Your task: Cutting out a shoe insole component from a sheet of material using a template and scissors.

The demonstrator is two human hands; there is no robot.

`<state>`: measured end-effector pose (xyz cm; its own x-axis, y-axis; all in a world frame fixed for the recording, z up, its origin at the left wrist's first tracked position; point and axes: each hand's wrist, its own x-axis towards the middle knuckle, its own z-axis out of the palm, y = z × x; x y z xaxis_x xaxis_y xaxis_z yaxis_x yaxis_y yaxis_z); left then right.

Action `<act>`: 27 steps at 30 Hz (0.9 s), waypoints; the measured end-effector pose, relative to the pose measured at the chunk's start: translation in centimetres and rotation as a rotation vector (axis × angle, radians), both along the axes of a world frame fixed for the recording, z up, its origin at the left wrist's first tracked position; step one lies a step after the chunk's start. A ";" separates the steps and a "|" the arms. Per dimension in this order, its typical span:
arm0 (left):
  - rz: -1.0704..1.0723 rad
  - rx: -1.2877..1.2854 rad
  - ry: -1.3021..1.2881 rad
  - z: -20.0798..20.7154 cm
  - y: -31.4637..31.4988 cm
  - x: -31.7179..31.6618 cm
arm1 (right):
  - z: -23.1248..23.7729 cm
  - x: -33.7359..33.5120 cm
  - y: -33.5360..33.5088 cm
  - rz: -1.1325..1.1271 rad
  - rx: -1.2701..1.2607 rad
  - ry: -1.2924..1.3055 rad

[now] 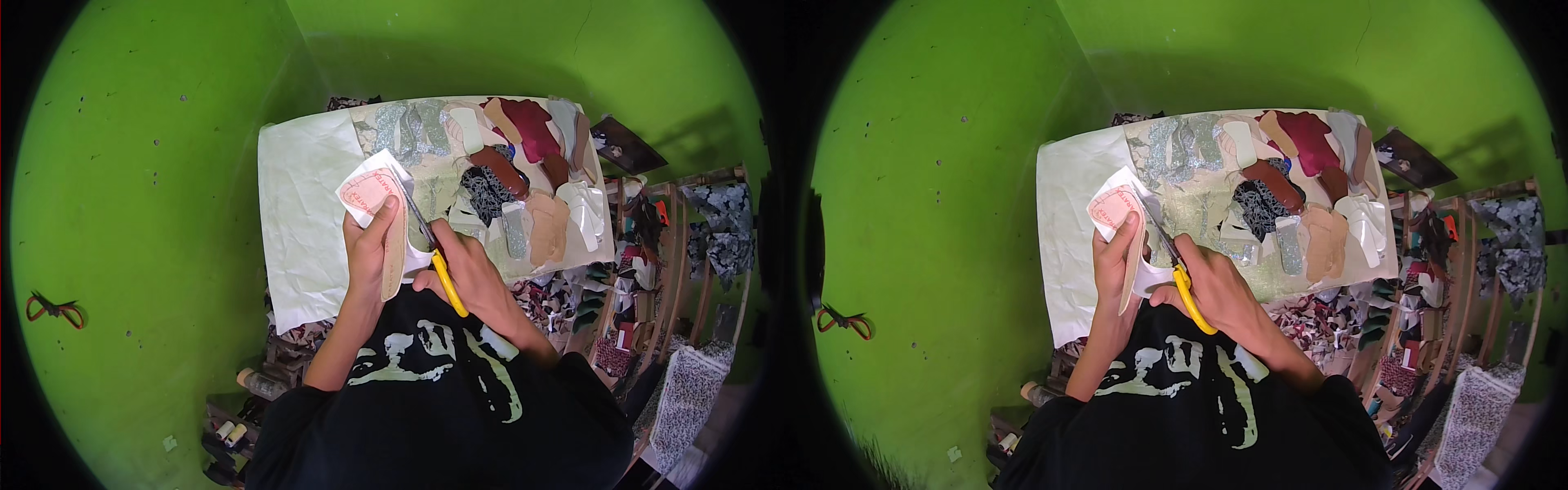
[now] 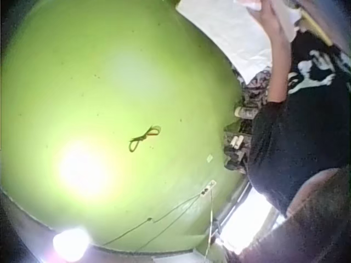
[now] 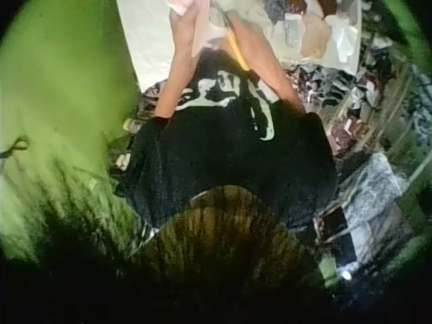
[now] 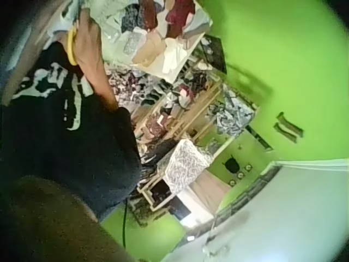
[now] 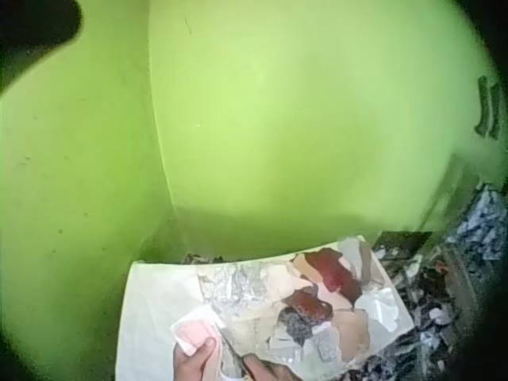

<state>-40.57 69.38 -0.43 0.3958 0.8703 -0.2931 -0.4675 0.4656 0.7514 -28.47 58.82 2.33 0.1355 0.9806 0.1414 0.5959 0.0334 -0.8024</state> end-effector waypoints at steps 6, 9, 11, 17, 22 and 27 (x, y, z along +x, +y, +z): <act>-0.054 -0.003 -0.036 0.0 -0.6 0.3 | -0.3 0.2 0.3 0.001 0.022 0.058; -0.060 0.001 -0.052 0.1 -0.5 0.4 | 0.1 0.3 0.2 -0.037 0.007 0.070; -0.063 -0.004 -0.064 0.4 -0.5 0.4 | 0.1 0.6 0.1 -0.021 0.006 0.064; -0.125 0.033 -0.029 0.5 -0.8 0.4 | -0.4 1.0 0.1 -0.060 -0.108 0.156; -0.135 0.075 -0.024 0.8 -0.8 0.2 | -0.2 0.5 -0.2 -0.062 -0.150 0.310; -0.136 0.073 -0.028 0.7 -0.8 0.1 | -1.3 1.2 -0.1 0.044 -0.017 0.318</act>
